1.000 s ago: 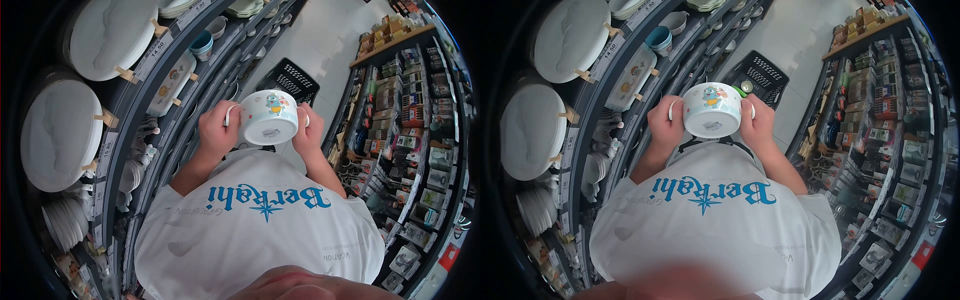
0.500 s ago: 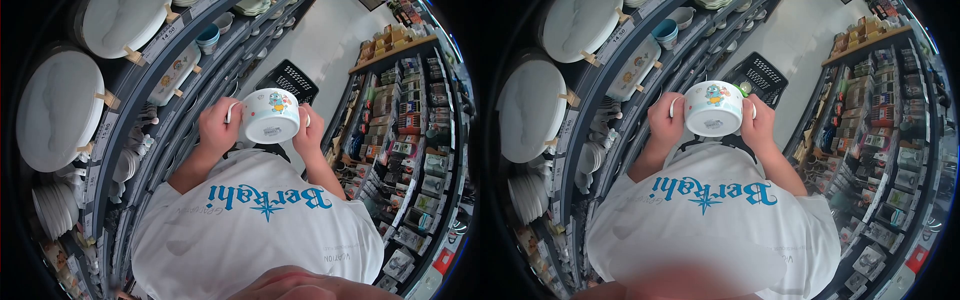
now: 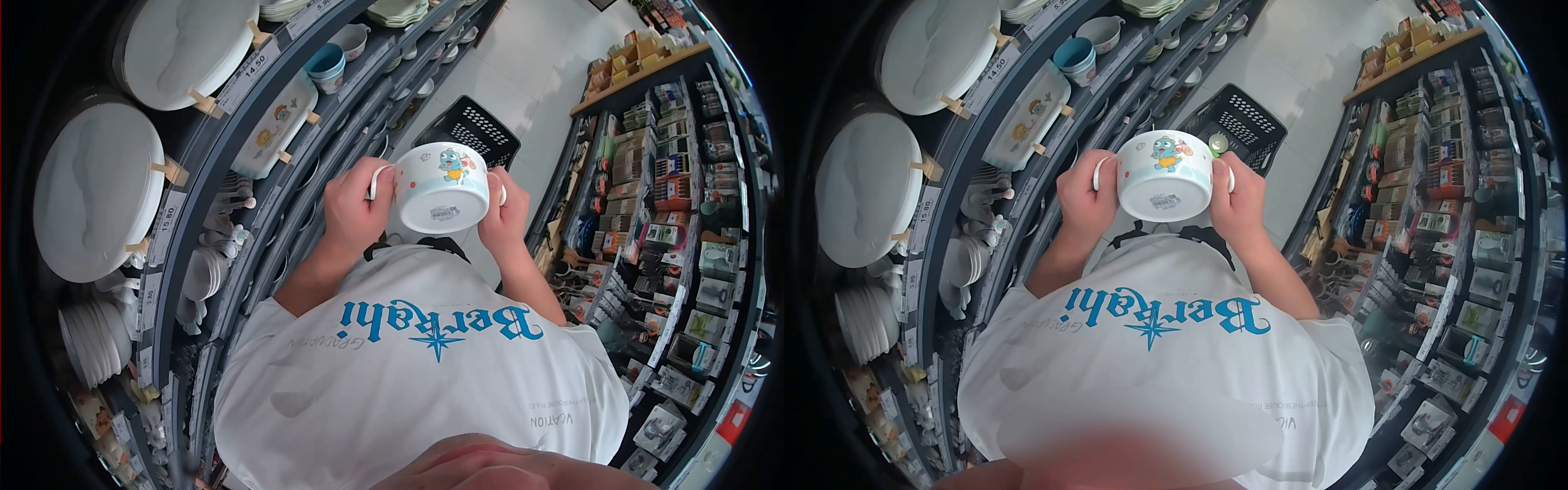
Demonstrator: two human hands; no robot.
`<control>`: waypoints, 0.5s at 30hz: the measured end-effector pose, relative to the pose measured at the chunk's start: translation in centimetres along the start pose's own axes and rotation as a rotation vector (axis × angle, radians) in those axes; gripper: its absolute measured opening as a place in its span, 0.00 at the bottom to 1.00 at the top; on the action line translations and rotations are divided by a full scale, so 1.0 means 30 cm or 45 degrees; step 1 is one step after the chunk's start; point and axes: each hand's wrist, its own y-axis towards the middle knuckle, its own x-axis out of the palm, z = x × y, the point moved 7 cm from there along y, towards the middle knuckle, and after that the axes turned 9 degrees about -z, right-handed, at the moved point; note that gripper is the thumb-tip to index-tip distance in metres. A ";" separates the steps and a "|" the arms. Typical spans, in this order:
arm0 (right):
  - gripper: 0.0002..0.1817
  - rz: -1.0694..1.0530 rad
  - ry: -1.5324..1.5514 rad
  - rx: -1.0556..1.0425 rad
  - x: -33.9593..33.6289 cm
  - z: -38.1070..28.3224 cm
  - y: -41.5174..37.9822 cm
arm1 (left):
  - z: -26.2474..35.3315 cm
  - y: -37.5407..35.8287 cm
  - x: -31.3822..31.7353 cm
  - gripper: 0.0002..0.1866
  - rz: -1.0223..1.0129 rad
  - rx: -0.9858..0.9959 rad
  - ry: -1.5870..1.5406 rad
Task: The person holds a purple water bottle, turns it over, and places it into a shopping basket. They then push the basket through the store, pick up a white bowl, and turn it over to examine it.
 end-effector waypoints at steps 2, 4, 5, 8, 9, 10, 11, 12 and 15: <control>0.15 0.022 0.013 0.006 -0.009 0.003 -0.009 | 0.001 0.004 0.012 0.04 -0.025 -0.009 -0.005; 0.15 0.043 0.024 0.011 -0.017 0.007 -0.018 | 0.011 0.011 0.019 0.04 -0.038 0.015 0.001; 0.16 0.049 0.026 0.007 -0.020 0.009 -0.021 | 0.017 0.014 0.022 0.04 -0.038 0.032 0.006; 0.16 0.073 0.024 0.011 -0.031 0.012 -0.032 | 0.014 0.016 0.036 0.04 -0.069 0.003 -0.012; 0.16 0.080 0.021 0.018 -0.032 0.013 -0.038 | 0.014 0.015 0.040 0.04 -0.080 0.006 -0.014; 0.16 0.088 0.021 0.024 -0.035 0.015 -0.043 | 0.015 0.016 0.043 0.04 -0.088 0.009 -0.018; 0.16 0.090 0.020 0.030 -0.036 0.019 -0.047 | 0.014 0.016 0.046 0.05 -0.095 0.012 -0.022; 0.16 0.091 0.018 0.037 -0.037 0.022 -0.052 | 0.012 0.015 0.050 0.05 -0.103 0.013 -0.025; 0.16 0.109 0.004 0.024 -0.037 0.016 -0.061 | 0.013 0.010 0.053 0.05 -0.100 0.037 -0.033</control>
